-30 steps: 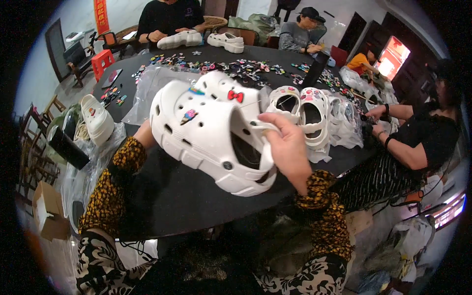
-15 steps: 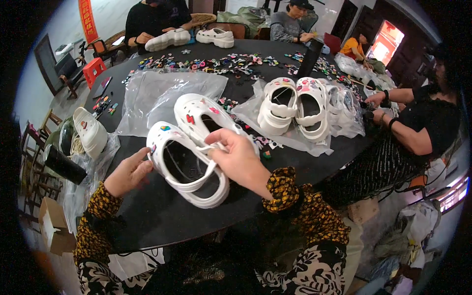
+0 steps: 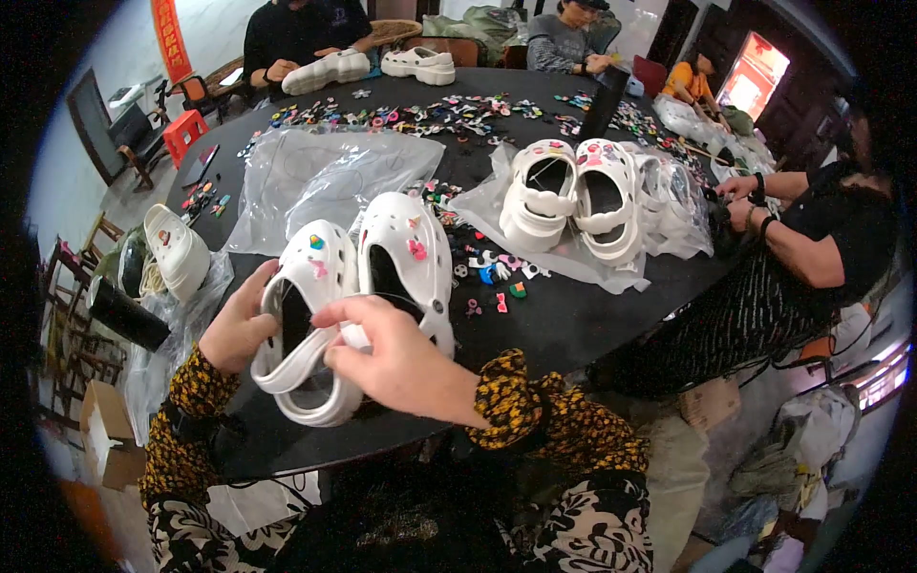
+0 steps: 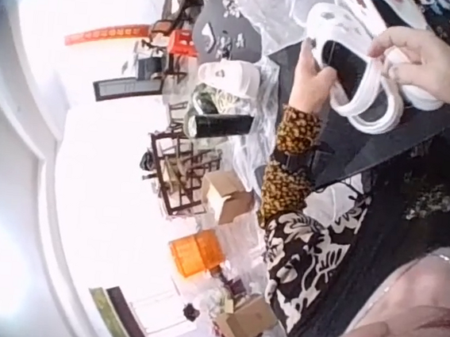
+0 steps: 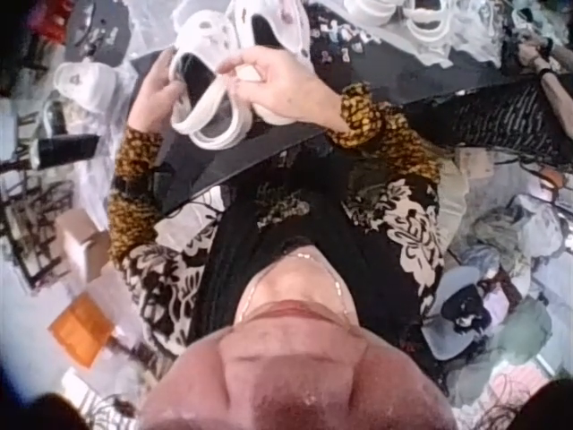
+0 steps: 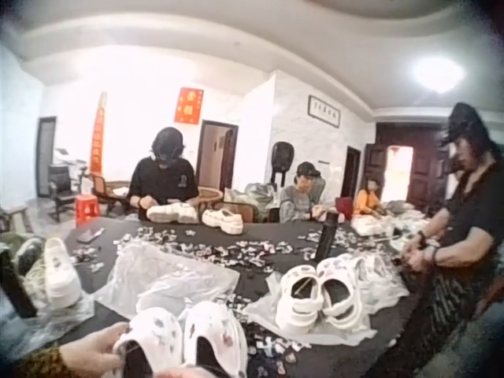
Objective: Insert decorative charms into the holes of foam clog shoes and pack them into bags.
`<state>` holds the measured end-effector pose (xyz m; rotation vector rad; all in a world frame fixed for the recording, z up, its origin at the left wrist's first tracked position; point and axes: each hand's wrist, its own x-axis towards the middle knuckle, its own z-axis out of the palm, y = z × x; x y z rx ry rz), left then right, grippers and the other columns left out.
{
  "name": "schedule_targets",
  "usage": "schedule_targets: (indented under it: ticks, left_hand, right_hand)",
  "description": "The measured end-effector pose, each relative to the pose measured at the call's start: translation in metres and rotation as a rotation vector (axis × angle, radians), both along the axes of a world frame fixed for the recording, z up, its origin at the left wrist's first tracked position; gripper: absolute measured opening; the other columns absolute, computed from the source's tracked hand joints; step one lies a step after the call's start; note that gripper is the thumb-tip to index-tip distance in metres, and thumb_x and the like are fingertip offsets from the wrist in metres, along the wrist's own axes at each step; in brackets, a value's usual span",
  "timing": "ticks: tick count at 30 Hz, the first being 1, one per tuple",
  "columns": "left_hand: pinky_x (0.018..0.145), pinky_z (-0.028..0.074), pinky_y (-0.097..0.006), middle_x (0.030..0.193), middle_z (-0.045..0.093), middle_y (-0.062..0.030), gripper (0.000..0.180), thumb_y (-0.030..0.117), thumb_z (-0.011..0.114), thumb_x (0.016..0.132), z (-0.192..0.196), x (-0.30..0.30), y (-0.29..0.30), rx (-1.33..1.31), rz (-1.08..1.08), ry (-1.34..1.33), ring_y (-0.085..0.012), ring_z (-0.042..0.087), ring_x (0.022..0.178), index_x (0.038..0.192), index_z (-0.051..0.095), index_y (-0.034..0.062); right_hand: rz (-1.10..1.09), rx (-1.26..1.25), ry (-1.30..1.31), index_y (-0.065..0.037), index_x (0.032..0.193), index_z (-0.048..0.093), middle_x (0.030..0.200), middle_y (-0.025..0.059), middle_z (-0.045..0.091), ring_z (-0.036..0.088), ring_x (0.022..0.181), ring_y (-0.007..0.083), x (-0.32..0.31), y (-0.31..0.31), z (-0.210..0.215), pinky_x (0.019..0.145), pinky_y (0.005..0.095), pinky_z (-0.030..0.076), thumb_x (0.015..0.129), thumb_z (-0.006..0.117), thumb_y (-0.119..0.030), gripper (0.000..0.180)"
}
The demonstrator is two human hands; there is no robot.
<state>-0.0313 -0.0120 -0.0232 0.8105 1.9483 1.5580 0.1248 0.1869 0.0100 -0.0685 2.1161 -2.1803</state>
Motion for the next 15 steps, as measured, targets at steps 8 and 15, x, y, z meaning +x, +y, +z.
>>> schedule_targets:
  ticks: [8,15]
  left_hand:
    - [0.091,0.042,-0.029,0.106,0.063,-0.022,0.053,-0.013,0.039,0.073,0.021,-0.013,-0.032,-0.275,0.1,0.641,-0.0236,0.06,0.106,0.124,0.048,-0.0037]
    - [0.081,0.045,-0.026,0.101,0.064,-0.0201,0.041,-0.009,0.045,0.08,0.048,-0.026,-0.068,-0.447,0.077,0.578,-0.0176,0.059,0.087,0.12,0.053,-0.0039]
  right_hand:
    - [0.194,0.458,0.621,0.005,0.117,0.05,0.09,0.019,0.054,0.057,0.083,0.0314,0.018,-0.023,0.004,0.074,0.0382,0.046,0.081,0.054,-0.003,0.037]
    - [-0.204,1.042,0.968,0.0,0.102,0.061,0.095,0.0133,0.063,0.061,0.087,0.0282,0.006,0.054,0.046,0.077,0.0362,0.049,0.082,0.059,-0.003,0.021]
